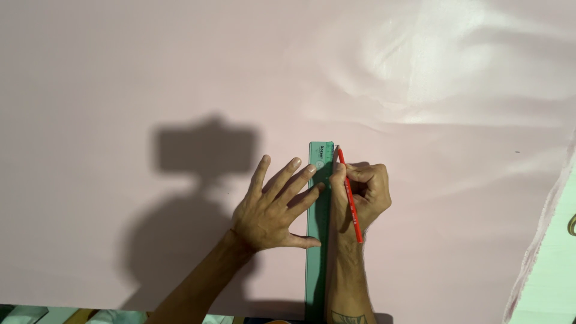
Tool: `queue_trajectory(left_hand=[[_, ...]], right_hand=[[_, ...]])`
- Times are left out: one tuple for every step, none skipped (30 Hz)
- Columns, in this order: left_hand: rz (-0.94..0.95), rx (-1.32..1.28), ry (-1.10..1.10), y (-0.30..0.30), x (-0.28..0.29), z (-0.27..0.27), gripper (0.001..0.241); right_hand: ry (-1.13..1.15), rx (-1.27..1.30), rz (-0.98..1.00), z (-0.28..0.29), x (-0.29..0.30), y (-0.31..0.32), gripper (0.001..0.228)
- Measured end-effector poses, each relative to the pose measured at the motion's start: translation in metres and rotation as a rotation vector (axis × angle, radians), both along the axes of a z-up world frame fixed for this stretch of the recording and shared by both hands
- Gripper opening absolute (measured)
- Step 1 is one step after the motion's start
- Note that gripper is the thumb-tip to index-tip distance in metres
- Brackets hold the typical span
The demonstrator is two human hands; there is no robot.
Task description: Marking a large sheet of pink leather with a ruler and pencil for measurement.
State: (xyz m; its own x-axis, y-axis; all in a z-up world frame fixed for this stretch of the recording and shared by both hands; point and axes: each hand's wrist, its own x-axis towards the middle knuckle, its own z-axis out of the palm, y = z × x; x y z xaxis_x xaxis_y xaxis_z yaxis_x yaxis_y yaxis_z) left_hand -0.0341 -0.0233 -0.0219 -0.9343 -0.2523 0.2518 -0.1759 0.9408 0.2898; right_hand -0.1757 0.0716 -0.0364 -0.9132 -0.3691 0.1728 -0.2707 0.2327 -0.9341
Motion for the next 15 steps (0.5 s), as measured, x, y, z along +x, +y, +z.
queue_trajectory(left_hand=[[-0.005, -0.002, 0.001, -0.002, 0.000, 0.000, 0.109], [-0.009, 0.004, -0.005, -0.001, 0.000, 0.000, 0.108], [-0.013, 0.009, -0.012, -0.001, 0.001, 0.000, 0.106], [-0.011, 0.009, -0.012, 0.000, 0.001, 0.000, 0.106], [-0.007, -0.001, -0.016, 0.001, 0.001, 0.001, 0.108], [-0.010, -0.014, -0.019, -0.001, 0.000, 0.001, 0.110], [-0.017, -0.017, -0.018, -0.001, 0.000, 0.001, 0.110], [-0.020, -0.013, -0.021, -0.001, 0.001, 0.001, 0.109], [-0.023, -0.010, -0.025, -0.001, 0.001, 0.002, 0.108], [-0.019, -0.014, -0.026, -0.002, 0.002, 0.002, 0.108], [-0.025, -0.021, -0.034, -0.002, 0.002, 0.003, 0.107], [-0.040, -0.026, -0.038, -0.003, 0.002, 0.003, 0.106], [-0.046, -0.028, -0.035, -0.002, 0.001, 0.003, 0.106], [-0.045, -0.029, -0.050, -0.002, 0.001, 0.003, 0.109], [-0.044, -0.030, -0.064, -0.001, 0.002, 0.004, 0.112]], right_hand=[[0.001, -0.002, -0.005, 0.007, 0.002, -0.005, 0.027], [-0.010, 0.014, 0.007, 0.014, 0.003, -0.009, 0.026], [-0.020, 0.030, 0.019, 0.021, 0.005, -0.013, 0.025], [-0.020, 0.030, 0.020, 0.018, 0.004, -0.011, 0.025], [-0.014, 0.035, 0.008, 0.016, 0.003, -0.008, 0.025], [-0.007, 0.038, -0.013, 0.014, 0.002, -0.007, 0.025], [-0.005, 0.036, -0.019, 0.014, 0.002, -0.007, 0.025], [-0.010, 0.033, 0.002, 0.015, 0.001, -0.008, 0.025], [-0.015, 0.030, 0.023, 0.016, 0.001, -0.008, 0.025], [-0.015, 0.026, 0.027, 0.016, 0.001, -0.009, 0.025], [-0.019, 0.024, 0.021, 0.017, 0.001, -0.009, 0.025], [-0.019, 0.024, 0.005, 0.018, 0.002, -0.009, 0.024], [-0.016, 0.022, -0.001, 0.013, 0.002, -0.004, 0.024], [-0.087, -0.025, -0.045, 0.008, 0.001, 0.000, 0.024], [-0.158, -0.072, -0.088, 0.003, 0.002, 0.004, 0.024]])
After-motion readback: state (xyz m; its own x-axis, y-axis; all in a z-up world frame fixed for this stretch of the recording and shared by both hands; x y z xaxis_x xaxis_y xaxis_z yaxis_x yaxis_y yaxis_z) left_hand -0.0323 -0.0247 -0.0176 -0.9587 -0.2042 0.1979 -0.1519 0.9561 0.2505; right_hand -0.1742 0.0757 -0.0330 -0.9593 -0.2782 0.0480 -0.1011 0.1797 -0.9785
